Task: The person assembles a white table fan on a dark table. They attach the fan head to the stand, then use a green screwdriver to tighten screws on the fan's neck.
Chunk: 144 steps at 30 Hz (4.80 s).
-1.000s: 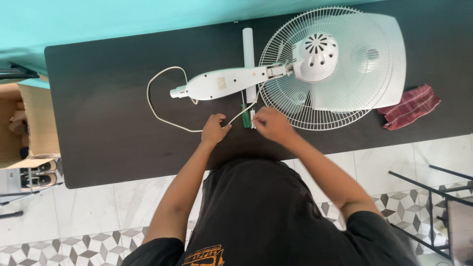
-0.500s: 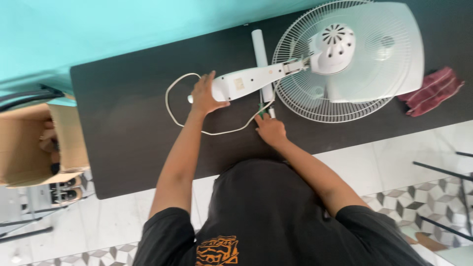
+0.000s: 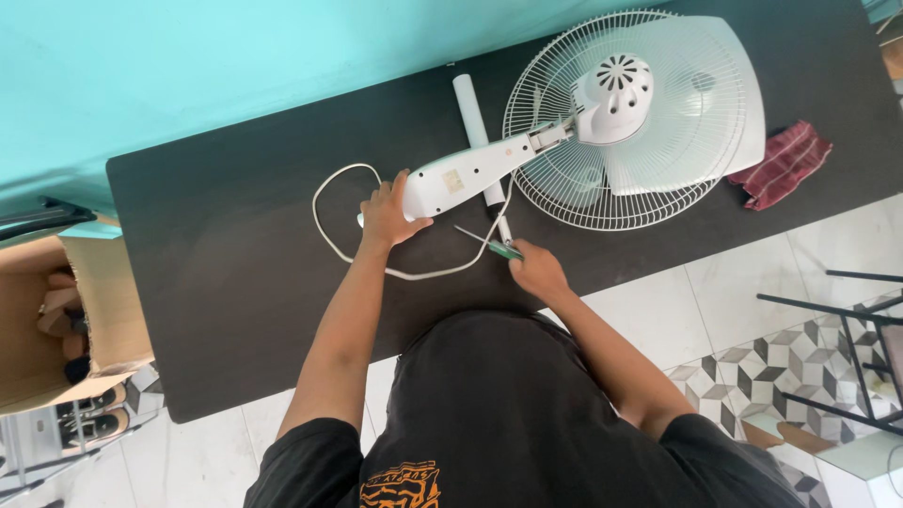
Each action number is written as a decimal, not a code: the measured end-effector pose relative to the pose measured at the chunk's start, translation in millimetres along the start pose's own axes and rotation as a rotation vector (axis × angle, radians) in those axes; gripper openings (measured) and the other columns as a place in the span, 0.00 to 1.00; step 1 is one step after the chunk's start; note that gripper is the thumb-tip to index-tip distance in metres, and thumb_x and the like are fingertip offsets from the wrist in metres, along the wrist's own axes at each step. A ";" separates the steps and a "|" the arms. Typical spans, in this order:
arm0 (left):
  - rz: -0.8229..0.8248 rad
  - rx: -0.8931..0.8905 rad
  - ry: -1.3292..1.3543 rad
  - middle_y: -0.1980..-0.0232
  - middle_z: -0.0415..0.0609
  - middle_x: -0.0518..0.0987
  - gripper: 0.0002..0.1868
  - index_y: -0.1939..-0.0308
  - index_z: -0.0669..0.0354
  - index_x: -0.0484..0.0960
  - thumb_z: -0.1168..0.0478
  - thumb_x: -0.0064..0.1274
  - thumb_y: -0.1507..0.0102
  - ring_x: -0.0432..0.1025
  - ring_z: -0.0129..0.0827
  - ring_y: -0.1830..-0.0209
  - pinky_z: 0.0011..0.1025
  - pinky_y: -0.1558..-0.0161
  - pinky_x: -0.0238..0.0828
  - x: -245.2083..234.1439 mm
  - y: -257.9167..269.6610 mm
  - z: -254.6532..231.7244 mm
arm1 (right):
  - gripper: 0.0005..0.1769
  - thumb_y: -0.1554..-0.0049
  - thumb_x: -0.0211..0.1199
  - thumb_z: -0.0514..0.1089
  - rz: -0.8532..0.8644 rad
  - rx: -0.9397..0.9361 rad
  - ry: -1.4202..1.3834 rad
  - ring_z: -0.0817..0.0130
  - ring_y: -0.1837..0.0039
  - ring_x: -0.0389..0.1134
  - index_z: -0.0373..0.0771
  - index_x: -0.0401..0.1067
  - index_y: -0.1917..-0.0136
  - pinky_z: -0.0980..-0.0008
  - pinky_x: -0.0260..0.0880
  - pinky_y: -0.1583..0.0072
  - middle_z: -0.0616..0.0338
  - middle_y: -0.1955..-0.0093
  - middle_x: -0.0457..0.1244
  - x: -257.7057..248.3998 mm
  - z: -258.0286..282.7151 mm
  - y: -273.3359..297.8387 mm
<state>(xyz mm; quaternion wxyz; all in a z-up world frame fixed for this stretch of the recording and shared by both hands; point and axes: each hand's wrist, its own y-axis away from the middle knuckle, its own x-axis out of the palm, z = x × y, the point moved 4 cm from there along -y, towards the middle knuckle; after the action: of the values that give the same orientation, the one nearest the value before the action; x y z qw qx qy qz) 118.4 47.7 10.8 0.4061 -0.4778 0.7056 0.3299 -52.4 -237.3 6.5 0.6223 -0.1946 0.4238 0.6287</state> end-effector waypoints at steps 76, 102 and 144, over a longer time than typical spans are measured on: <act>-0.154 -0.085 0.247 0.35 0.55 0.74 0.57 0.25 0.51 0.61 0.48 0.76 0.53 0.71 0.51 0.36 0.49 0.39 0.68 55.5 73.7 -80.4 | 0.15 0.44 0.70 0.42 -0.461 -0.473 -0.105 0.55 0.56 0.74 0.40 0.79 0.43 0.64 0.74 0.55 0.52 0.54 0.72 -181.1 42.6 59.1; -0.107 -0.145 0.275 0.33 0.54 0.73 0.56 0.27 0.49 0.61 0.49 0.77 0.53 0.71 0.50 0.35 0.48 0.36 0.67 50.4 68.8 -81.6 | 0.20 0.50 0.78 0.40 -0.429 -0.569 -0.223 0.69 0.66 0.65 0.37 0.79 0.43 0.69 0.68 0.63 0.59 0.61 0.65 -168.3 52.0 44.8; -0.129 -0.122 0.269 0.35 0.55 0.74 0.56 0.27 0.52 0.62 0.49 0.77 0.54 0.72 0.50 0.37 0.48 0.38 0.68 46.9 70.7 -83.3 | 0.20 0.53 0.66 0.25 -0.415 -0.746 -0.366 0.67 0.53 0.67 0.40 0.76 0.49 0.71 0.69 0.53 0.54 0.40 0.66 -149.8 58.8 37.5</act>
<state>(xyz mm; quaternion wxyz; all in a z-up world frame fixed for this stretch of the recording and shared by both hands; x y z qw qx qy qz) 20.2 -19.4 12.3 0.2983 -0.5859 0.7001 0.2785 -48.9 -279.2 166.4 0.6869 -0.3720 0.0039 0.6243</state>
